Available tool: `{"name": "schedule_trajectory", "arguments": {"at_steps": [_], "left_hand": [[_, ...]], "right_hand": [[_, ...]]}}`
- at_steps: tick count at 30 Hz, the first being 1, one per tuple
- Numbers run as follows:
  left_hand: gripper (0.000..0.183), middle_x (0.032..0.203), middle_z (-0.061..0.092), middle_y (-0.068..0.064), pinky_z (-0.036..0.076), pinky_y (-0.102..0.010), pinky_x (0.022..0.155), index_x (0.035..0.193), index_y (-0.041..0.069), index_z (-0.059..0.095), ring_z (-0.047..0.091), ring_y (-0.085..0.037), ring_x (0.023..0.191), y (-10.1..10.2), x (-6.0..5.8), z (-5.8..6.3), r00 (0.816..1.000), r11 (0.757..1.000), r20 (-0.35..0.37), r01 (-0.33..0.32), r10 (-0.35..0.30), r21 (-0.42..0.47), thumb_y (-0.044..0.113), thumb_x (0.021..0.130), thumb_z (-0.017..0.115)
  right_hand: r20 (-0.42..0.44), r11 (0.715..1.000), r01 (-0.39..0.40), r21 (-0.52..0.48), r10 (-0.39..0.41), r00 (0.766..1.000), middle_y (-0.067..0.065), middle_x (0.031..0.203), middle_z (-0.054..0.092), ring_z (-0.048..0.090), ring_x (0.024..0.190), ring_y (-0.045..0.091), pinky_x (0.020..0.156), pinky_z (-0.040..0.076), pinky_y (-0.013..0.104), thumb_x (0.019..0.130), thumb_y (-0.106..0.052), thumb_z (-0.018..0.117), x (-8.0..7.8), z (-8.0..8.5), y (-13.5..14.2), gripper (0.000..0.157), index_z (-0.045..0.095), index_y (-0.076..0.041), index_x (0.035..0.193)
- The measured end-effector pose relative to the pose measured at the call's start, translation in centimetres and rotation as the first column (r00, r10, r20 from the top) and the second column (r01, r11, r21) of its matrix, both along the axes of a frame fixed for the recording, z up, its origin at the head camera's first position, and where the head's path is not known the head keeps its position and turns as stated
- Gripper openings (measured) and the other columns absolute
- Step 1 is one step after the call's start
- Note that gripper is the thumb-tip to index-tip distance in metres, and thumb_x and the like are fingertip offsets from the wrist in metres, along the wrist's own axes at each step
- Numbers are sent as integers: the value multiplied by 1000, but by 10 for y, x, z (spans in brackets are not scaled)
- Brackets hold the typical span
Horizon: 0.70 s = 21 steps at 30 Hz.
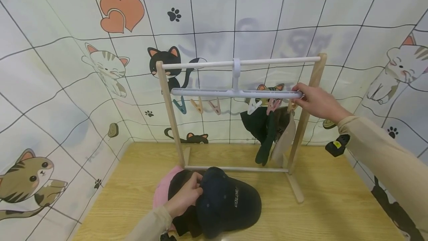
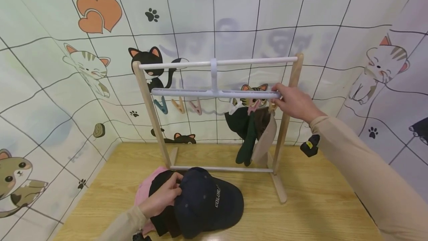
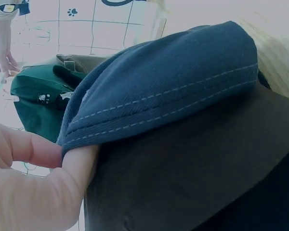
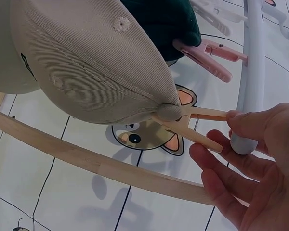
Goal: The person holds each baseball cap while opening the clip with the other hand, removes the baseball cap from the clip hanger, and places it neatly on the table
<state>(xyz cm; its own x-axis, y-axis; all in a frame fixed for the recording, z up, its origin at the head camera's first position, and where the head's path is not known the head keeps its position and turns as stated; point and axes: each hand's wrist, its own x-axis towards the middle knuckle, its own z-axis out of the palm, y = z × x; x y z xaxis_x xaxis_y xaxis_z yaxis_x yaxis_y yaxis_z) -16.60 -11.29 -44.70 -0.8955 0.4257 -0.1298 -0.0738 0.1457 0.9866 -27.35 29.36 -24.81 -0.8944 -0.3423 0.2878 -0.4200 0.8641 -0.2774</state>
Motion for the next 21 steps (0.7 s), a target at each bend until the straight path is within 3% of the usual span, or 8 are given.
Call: {"name": "schedule_trajectory", "arguments": {"at_steps": [7,11,14,18,21], "left_hand": [[28,80,60,-8,52,-34,52,113,1,37,60,-18,65,-1,0,6,994,991,-105,-30,17,-130,0,88,52],[37,71,58,-5,52,-33,48,122,6,39,54,-15,53,0,-4,10,983,982,-181,-11,-24,-188,6,91,59],[41,64,54,0,49,-30,43,130,10,45,50,-11,44,-1,-7,10,954,962,-288,1,-83,-275,4,93,60],[39,56,49,5,44,-26,37,128,9,55,48,-7,36,-2,-9,9,903,917,-411,-56,-122,-395,-1,91,60],[36,52,47,6,43,-24,36,123,4,59,48,-5,34,-3,-10,9,887,901,-448,-103,-108,-421,-3,88,61]], "right_hand": [[0,1000,7,5,-7,1000,24,104,63,46,58,21,48,34,34,98,-10,56,-1,0,-2,28,50,2,122],[-4,1000,8,8,-8,1000,24,104,63,46,58,21,48,34,34,98,-10,56,0,0,-1,28,51,2,123],[-4,1000,6,8,-6,1000,24,103,63,45,57,21,48,34,34,98,-10,56,0,0,-2,28,51,2,122],[-6,1000,0,9,1,1000,23,103,63,47,60,21,49,35,35,97,-10,57,0,0,-1,28,51,2,122],[-9,1000,-3,11,4,1000,23,104,64,49,63,22,50,36,35,97,-9,57,0,0,-1,28,51,2,122]]}}
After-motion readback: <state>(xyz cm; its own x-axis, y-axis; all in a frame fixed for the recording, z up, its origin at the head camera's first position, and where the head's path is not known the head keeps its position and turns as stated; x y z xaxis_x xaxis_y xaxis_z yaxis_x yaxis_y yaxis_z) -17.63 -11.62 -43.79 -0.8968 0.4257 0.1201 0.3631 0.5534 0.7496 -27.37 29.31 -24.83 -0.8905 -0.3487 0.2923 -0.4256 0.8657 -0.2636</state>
